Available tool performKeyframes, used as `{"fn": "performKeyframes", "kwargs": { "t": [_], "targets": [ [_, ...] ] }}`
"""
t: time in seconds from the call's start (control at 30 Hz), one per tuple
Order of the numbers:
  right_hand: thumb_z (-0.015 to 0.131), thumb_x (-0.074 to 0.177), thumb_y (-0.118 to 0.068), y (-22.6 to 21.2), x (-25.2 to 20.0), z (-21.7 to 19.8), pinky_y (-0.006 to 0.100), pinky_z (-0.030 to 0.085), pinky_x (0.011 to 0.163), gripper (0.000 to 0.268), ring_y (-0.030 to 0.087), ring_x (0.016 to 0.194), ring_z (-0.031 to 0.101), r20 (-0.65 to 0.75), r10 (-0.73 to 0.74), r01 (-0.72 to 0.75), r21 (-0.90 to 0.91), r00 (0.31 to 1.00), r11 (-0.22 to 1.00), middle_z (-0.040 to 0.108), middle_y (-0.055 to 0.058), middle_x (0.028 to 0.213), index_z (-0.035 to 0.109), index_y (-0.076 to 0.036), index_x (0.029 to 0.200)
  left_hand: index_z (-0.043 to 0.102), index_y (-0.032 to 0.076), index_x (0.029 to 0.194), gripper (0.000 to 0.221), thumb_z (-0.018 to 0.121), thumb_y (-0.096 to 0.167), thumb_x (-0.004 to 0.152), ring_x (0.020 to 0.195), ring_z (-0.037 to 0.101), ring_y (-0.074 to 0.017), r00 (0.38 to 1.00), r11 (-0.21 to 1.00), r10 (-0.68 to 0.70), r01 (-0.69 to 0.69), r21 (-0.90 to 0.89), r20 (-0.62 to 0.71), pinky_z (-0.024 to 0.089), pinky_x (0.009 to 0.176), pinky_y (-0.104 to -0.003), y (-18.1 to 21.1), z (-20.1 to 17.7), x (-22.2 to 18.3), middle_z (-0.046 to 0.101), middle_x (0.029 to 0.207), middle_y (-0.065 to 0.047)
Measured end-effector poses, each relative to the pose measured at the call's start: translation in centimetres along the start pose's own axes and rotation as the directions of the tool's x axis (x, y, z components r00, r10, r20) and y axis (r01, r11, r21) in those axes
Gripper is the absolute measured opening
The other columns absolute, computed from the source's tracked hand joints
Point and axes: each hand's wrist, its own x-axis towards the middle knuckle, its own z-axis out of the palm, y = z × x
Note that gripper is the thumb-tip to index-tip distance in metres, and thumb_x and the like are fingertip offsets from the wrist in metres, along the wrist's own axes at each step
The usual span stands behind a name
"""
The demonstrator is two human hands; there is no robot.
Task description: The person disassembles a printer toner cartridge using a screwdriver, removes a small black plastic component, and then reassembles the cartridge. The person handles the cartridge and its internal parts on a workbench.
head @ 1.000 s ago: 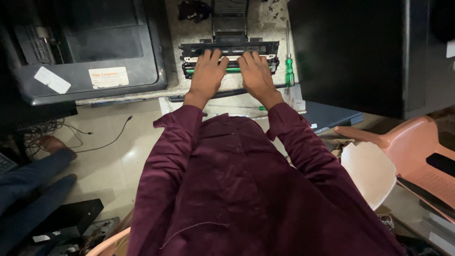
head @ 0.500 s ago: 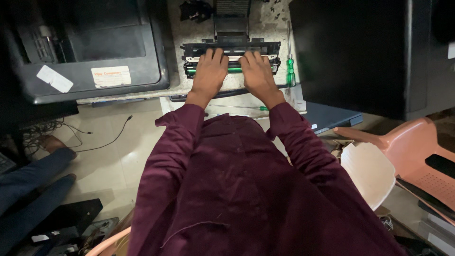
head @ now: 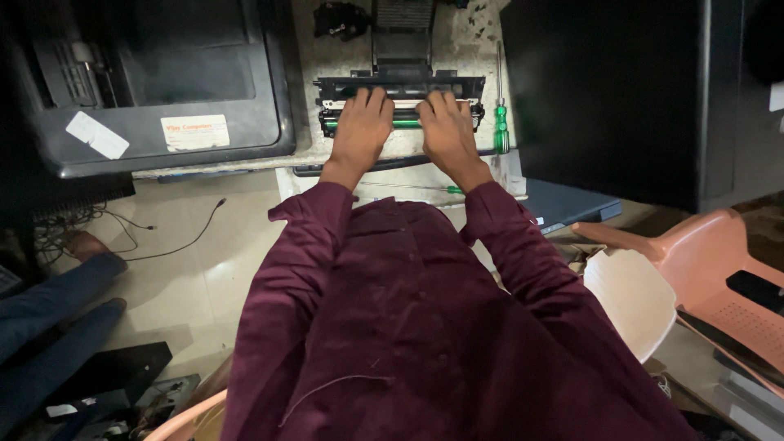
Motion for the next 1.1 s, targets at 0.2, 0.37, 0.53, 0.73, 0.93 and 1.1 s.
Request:
{"fn": "performKeyframes", "kwargs": {
  "t": [0.2,0.37,0.53,0.73,0.93,1.1],
  "targets": [
    [0.064,0.092,-0.007,0.4,-0.2,0.3,0.046,0.042,0.086,0.017,0.03,0.105,0.056,0.031,0.003,-0.002,-0.041,1.0,0.999,0.059,0.01,0.108,0.067,-0.004,0.109,0.066,0.002,0.103,0.024,0.068,0.009,0.08,0.103,0.057,-0.0312,1.0,1.0,0.014,-0.014,0.004,-0.018,0.051,0.086,-0.041,-0.1,0.1,-0.1,0.059,0.111,-0.014],
    [0.066,0.092,-0.008,0.7,-0.1,0.2,0.048,0.044,0.086,0.017,0.031,0.106,0.056,0.042,-0.01,0.012,-0.054,0.999,0.998,0.06,0.01,0.109,0.068,-0.006,0.108,0.065,0.004,0.103,0.022,0.068,0.007,0.082,0.106,0.057,-0.0304,1.0,1.0,-0.02,0.02,0.001,-0.015,0.051,0.089,-0.041,0.1,0.2,-0.2,0.059,0.112,-0.012],
    [0.071,0.088,-0.016,1.0,1.0,0.1,0.049,0.044,0.083,0.023,0.034,0.105,0.055,0.055,-0.115,0.112,0.043,0.992,0.993,0.058,0.014,0.11,0.067,-0.003,0.108,0.064,0.002,0.107,0.031,0.072,0.011,0.079,0.106,0.056,-0.0325,0.999,0.996,-0.029,0.026,-0.09,-0.034,0.05,0.087,-0.043,0.2,0.2,-0.3,0.058,0.111,-0.013],
    [0.068,0.088,-0.006,-0.6,2.1,2.2,0.047,0.044,0.088,0.023,0.034,0.111,0.054,0.101,-0.122,0.114,0.078,0.987,0.99,0.059,0.013,0.114,0.064,-0.002,0.11,0.064,0.002,0.107,0.033,0.075,0.01,0.077,0.107,0.056,-0.0326,0.998,0.991,-0.048,0.042,-0.124,-0.043,0.05,0.089,-0.042,0.0,0.1,-0.3,0.058,0.113,-0.013],
    [0.065,0.082,0.0,-0.6,2.1,2.3,0.047,0.043,0.086,0.026,0.034,0.11,0.054,0.132,-0.122,0.116,0.051,0.984,0.992,0.059,0.014,0.114,0.063,-0.001,0.108,0.065,0.002,0.105,0.033,0.075,0.009,0.075,0.107,0.057,-0.0325,0.992,0.987,-0.098,0.087,-0.135,-0.077,0.051,0.087,-0.042,0.4,0.3,-0.5,0.059,0.113,-0.012],
    [0.066,0.079,-0.001,-0.7,2.1,2.2,0.047,0.044,0.086,0.03,0.034,0.109,0.054,0.124,-0.142,0.139,0.029,0.982,0.99,0.058,0.015,0.114,0.062,-0.002,0.109,0.065,0.003,0.105,0.027,0.074,0.009,0.079,0.108,0.057,-0.0308,0.991,0.991,-0.104,0.096,-0.095,-0.084,0.052,0.089,-0.041,0.5,0.2,-0.6,0.059,0.113,-0.011]
  ]
}}
